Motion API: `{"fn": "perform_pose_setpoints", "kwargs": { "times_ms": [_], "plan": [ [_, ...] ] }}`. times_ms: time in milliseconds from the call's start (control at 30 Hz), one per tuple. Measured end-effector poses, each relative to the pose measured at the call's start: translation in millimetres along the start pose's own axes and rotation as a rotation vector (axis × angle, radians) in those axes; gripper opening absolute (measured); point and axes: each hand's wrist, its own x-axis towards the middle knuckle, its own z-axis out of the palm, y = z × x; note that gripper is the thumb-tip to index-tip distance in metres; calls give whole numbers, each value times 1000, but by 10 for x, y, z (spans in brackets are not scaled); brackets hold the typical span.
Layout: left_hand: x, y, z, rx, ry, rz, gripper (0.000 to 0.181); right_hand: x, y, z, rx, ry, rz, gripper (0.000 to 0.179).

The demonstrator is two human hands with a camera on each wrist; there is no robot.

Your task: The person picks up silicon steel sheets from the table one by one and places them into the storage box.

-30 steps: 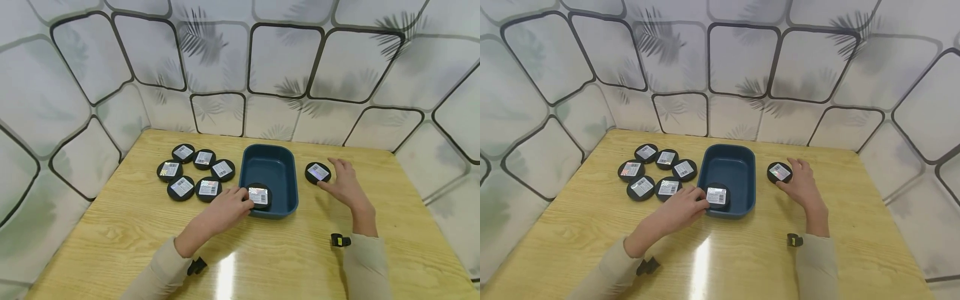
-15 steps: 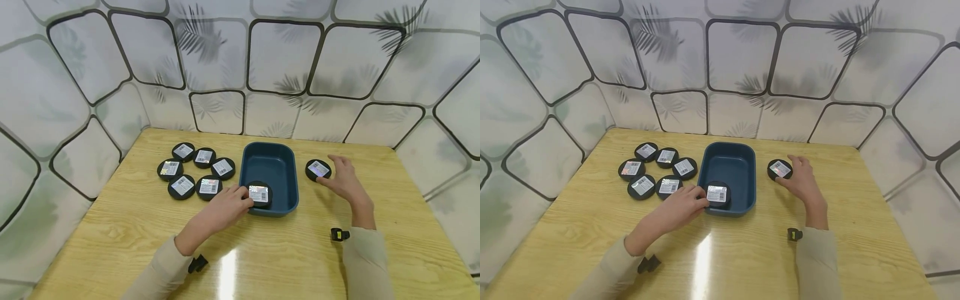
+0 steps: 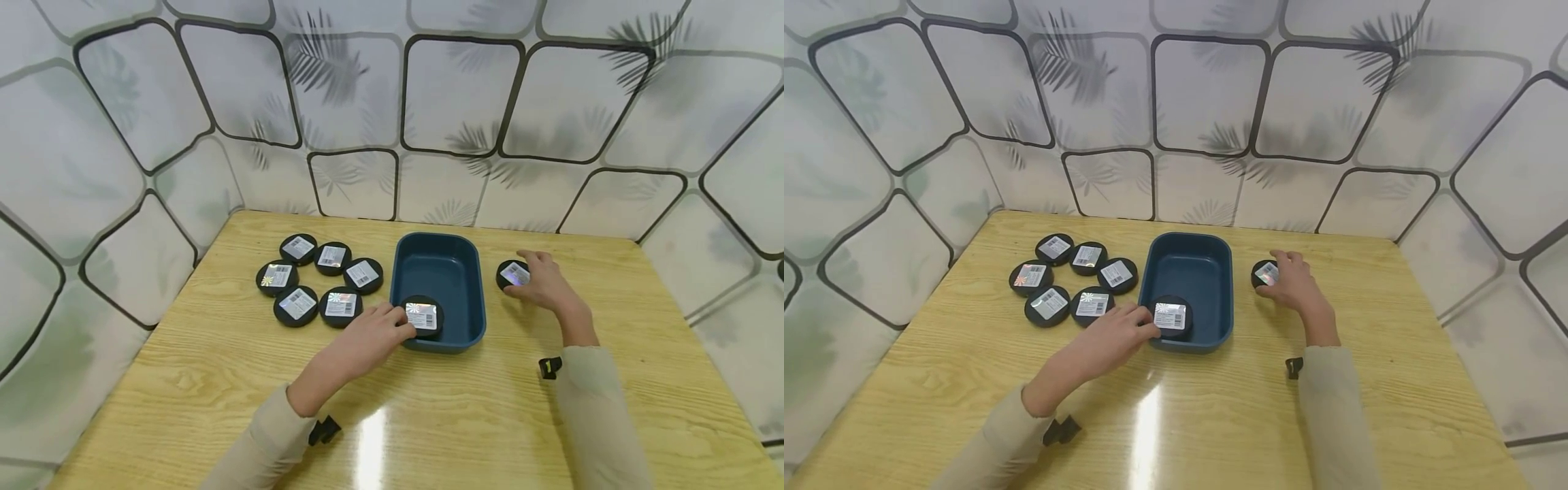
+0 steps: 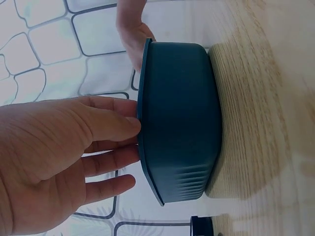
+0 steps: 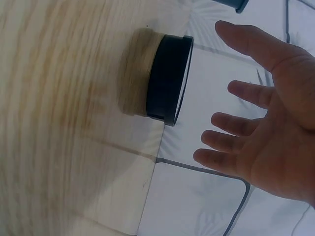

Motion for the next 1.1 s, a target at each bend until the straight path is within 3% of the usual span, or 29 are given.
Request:
{"fn": "perform_pose_setpoints", "kwargs": {
  "times_ms": [367,767,1100],
  "plan": [
    [7,-6,-50,-13,-34,9,21,95,29,25,-35,-54,-27,86],
    [-9,5,27,112,67,71,14,117,8,74,-50,-87,-32,87],
    [-28,15,-13,52,36,36,15,147,27,108,-72,-88,-15,86]
  ]
}}
